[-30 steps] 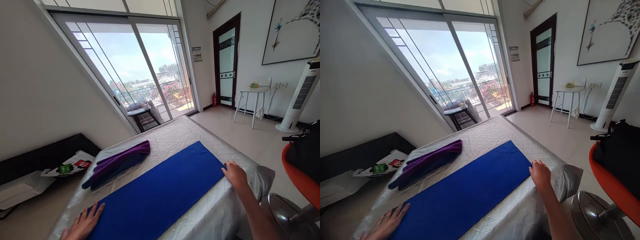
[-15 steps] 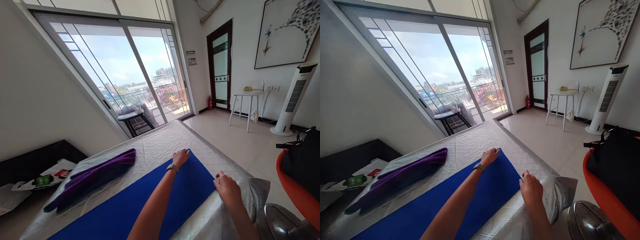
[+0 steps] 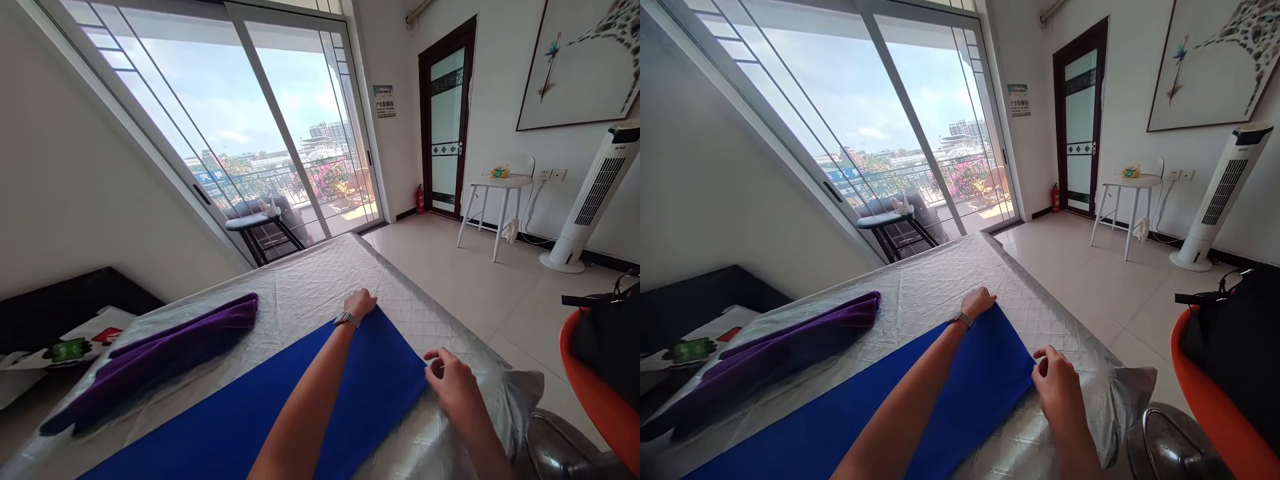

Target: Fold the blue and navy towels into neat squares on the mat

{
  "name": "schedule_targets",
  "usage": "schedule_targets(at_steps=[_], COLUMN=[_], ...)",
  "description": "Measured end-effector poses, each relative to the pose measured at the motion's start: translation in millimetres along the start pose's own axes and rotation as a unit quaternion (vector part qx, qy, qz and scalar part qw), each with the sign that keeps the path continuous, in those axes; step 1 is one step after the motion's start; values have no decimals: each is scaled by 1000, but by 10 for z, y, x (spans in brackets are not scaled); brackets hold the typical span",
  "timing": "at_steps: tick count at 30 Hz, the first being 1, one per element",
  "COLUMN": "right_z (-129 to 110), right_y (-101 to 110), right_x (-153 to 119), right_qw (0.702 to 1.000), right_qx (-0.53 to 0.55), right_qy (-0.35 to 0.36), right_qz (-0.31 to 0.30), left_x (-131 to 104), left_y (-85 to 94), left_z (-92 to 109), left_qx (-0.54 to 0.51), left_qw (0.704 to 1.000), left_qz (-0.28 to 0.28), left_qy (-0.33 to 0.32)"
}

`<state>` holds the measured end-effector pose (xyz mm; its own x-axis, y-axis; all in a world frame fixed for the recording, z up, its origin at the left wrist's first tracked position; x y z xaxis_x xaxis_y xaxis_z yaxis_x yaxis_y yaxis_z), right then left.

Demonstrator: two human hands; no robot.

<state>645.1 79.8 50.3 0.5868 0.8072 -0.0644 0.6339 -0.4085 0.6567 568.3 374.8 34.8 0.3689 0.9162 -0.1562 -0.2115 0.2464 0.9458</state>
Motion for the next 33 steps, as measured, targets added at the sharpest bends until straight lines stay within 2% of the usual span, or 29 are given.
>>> schedule_targets(at_steps=[5, 11, 14, 17, 20, 23, 27, 30, 33], right_z=[59, 106, -18, -251, -550, -908, -1559, -2163, -2708], right_y=[155, 432, 452, 347, 151, -147, -717, -1216, -1720], right_x=[3, 19, -34, -153, -324, -530, -889, -1258, -1671], right_qw=[998, 988, 982, 980, 978, 967, 936, 902, 869], right_qx=[46, 129, 176, 191, 176, 165, 181, 190, 193], right_qy=[-5, 13, 21, 44, 105, 181, 261, 317, 365], right_qz=[39, 83, 67, 18, -34, -76, -152, -224, -271], left_x=[-46, -29, -70, -200, -401, -631, -965, -1263, -1596], left_y=[90, 276, 388, 539, 737, 974, 1295, 1509, 1674], left_z=[65, 85, -44, -299, -676, -1191, -2103, -2867, -3590], left_qx=[-115, -288, -346, -381, -399, -406, -396, -378, -345], left_qw=[993, 957, 938, 924, 916, 912, 916, 920, 926], left_qz=[21, 16, 6, 5, 11, 26, 61, 101, 142], left_qy=[-14, -29, -33, -40, -48, -47, -18, 15, 55])
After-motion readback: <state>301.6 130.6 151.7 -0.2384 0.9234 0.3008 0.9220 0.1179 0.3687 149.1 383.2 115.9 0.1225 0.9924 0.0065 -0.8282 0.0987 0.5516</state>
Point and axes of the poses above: each hand's wrist, its own x-axis towards the middle knuckle, its own y-axis out of the back of the hand, z = x × y, the point moved 4 cm from there along x, towards the middle knuckle, and after that the axes turned 3 degrees about y, right-handed, at the moved point
